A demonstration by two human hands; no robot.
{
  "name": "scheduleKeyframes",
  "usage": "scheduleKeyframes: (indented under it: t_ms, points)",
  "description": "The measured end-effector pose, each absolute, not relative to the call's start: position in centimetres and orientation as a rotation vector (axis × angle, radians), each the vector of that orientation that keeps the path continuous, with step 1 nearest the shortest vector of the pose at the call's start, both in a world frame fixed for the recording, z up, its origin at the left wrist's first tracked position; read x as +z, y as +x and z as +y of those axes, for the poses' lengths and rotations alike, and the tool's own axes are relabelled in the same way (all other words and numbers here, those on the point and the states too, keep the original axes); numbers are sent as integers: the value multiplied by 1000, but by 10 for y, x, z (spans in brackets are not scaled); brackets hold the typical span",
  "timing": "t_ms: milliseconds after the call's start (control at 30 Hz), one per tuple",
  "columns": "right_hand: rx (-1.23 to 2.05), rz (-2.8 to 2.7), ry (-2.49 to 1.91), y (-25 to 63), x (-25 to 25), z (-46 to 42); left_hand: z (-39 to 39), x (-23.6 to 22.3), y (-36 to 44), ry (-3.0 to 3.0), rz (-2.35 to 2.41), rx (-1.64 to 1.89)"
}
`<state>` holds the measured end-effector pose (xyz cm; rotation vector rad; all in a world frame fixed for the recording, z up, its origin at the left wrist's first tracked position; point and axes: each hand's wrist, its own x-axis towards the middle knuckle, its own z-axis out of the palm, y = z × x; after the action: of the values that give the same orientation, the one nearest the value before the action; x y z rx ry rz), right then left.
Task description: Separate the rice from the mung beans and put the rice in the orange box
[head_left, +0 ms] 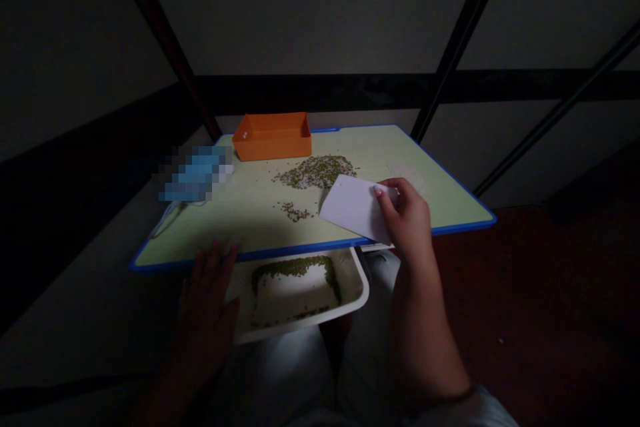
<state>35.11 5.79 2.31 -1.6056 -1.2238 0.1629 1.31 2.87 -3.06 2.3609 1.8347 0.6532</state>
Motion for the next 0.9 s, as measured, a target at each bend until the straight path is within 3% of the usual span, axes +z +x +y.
scheduleKeyframes:
  t_ms: [900]
  points:
    - [-16, -1145, -1659, 357, 22, 77, 27, -20, 20, 2277, 1876, 599]
